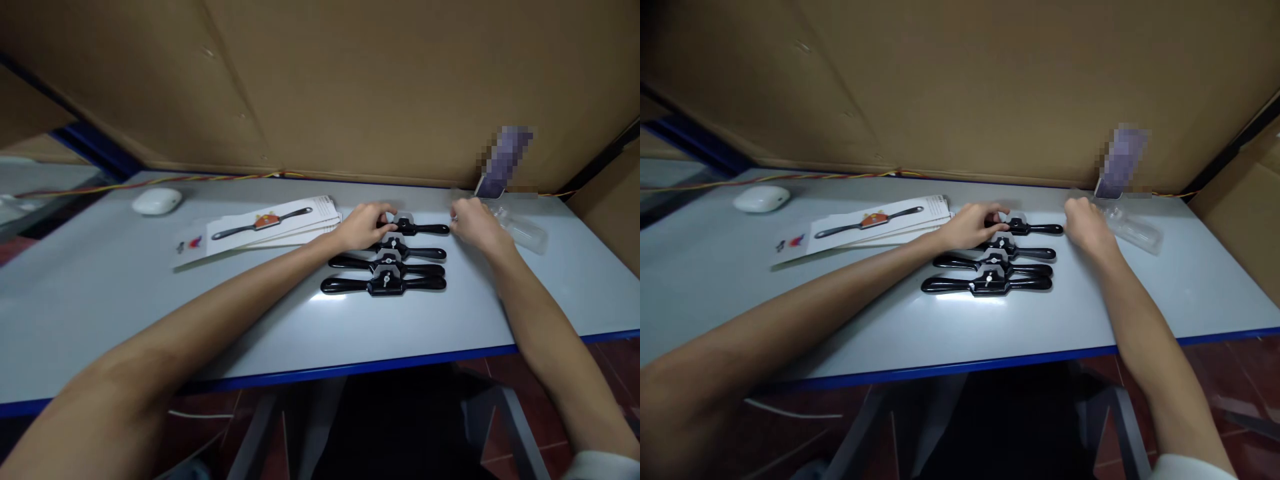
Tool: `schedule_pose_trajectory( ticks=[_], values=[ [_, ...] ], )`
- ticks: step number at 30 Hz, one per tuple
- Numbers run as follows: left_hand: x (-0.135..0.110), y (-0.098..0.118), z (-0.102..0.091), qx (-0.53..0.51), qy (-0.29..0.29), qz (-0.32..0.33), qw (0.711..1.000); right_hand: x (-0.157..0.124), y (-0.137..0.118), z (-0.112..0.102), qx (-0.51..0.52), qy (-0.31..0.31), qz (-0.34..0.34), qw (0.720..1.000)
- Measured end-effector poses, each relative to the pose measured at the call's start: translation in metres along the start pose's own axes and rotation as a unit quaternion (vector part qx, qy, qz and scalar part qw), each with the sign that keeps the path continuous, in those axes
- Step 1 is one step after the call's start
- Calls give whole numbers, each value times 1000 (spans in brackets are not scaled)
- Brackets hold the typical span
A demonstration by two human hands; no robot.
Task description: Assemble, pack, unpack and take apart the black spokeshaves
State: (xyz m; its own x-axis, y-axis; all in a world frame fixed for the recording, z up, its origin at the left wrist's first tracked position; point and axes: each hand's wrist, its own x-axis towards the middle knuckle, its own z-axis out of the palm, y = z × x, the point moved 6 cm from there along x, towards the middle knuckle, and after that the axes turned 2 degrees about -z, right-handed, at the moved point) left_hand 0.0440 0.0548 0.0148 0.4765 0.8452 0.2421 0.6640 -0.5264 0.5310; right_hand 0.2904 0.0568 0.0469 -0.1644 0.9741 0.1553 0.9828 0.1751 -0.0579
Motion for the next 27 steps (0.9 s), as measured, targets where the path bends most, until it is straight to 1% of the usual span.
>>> schedule_pose_trajectory(
  ticks=[2,4,5,7,9,11,13,17,19,22,24,27],
  values=[
    [0,1,1,8,0,5,1000,2,-6,-10,17,82,-20,996],
    [1,1,2,13,-2,4,1000,2,-16,-21,66,157,-54,984],
    [1,1,2,15,-2,3,1000,1,-23,-25,100,184,-76,975],
    [0,2,2,18,0,3,1000,-2,-39,-25,188,204,-116,954],
    [0,3,2,17,3,10,1000,-4,-54,-17,283,186,-134,931],
    [0,5,2,15,6,19,1000,-5,-65,-3,360,149,-128,912],
    [-1,5,1,16,8,24,1000,-3,-70,10,407,120,-114,898],
    [-2,5,1,16,4,22,1000,2,-65,22,450,68,-101,885],
    [-2,5,1,15,5,21,1000,4,-63,24,467,30,-104,878],
    [-2,5,0,18,8,22,1000,5,-63,25,498,-18,-117,859],
    [-2,5,0,23,6,22,999,5,-63,23,503,-27,-127,854],
    [-2,5,0,28,-1,17,999,5,-62,21,487,-22,-130,864]
  ],
)
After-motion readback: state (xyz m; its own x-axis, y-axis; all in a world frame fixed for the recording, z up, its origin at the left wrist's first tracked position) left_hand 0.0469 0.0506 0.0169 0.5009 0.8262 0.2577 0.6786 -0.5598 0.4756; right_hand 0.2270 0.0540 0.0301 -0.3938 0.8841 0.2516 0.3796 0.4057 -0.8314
